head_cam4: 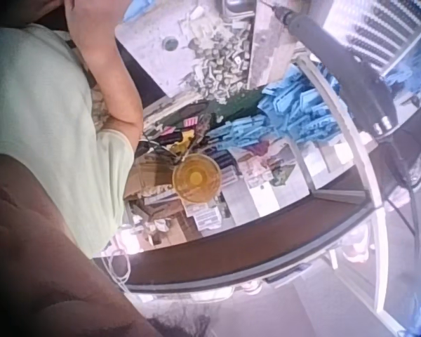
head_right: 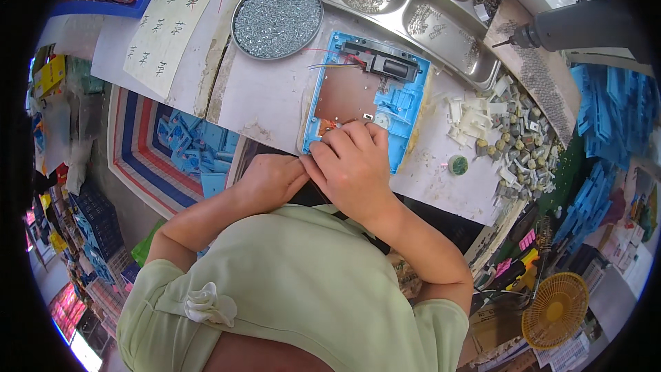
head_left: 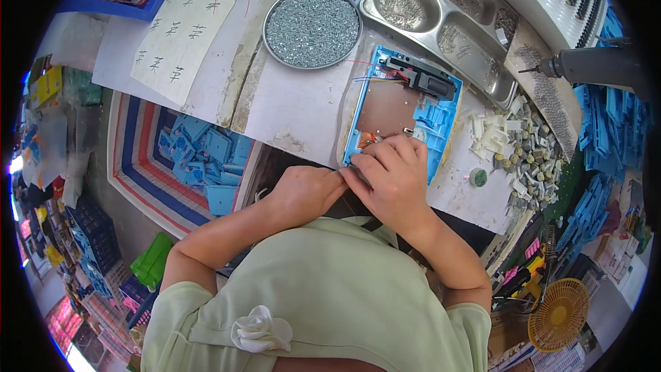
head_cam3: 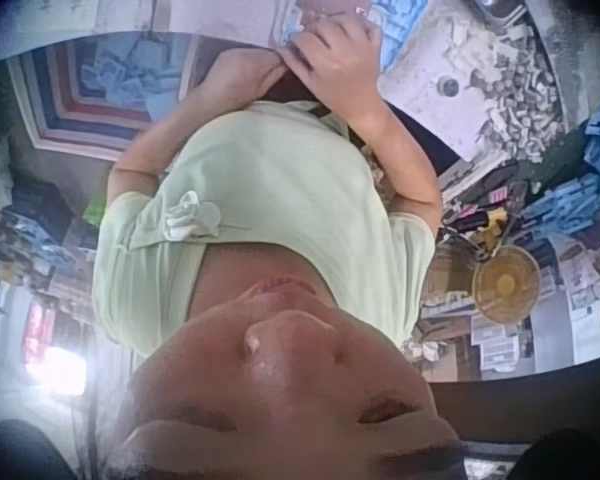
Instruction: Soldering components and using a power screwdriver to assemble a plastic electronic handheld device.
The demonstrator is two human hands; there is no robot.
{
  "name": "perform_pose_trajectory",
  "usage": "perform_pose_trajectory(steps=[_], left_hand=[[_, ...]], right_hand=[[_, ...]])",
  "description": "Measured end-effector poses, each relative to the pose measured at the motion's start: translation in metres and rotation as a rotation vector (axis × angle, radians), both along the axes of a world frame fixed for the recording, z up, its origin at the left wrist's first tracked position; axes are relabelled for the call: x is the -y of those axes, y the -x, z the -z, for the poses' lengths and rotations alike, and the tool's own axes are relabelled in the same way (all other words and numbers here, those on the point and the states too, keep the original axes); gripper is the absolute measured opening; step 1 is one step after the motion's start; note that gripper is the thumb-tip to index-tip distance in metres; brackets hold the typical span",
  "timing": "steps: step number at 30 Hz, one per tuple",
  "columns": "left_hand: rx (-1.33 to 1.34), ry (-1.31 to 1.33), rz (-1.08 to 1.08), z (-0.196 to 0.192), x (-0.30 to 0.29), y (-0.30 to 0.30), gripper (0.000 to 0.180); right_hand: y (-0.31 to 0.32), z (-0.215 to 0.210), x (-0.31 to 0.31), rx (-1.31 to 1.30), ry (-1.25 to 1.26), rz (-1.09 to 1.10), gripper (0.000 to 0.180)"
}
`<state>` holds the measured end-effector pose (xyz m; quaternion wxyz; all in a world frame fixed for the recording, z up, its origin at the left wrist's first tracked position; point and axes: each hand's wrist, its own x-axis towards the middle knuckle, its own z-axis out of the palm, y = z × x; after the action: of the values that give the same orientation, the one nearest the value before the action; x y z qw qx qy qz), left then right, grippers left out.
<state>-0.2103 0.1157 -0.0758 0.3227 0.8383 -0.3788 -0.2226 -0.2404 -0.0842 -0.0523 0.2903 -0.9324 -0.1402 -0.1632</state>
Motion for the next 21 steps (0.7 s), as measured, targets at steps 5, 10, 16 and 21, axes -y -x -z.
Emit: perform_pose_trajectory(steps=[5,10,16,21], left_hand=[[0.014,-0.072,0.165,-0.019,-0.01,-0.02,0.023],[0.118,0.297,-0.014,-0.037,0.002,-0.054,0.024],[0.202,0.381,0.193,-0.008,0.005,-0.066,0.025],[0.14,0.366,0.202,-0.008,0.008,-0.069,0.031]], right_hand=[[0.002,-0.001,-0.002,-0.027,0.037,0.009,0.032],[0.002,-0.009,0.003,-0.094,0.053,-0.028,0.033],[-0.025,-0.059,0.13,-0.106,-0.201,0.038,0.019],[-0.123,-0.098,0.313,0.362,0.121,0.696,0.014]])
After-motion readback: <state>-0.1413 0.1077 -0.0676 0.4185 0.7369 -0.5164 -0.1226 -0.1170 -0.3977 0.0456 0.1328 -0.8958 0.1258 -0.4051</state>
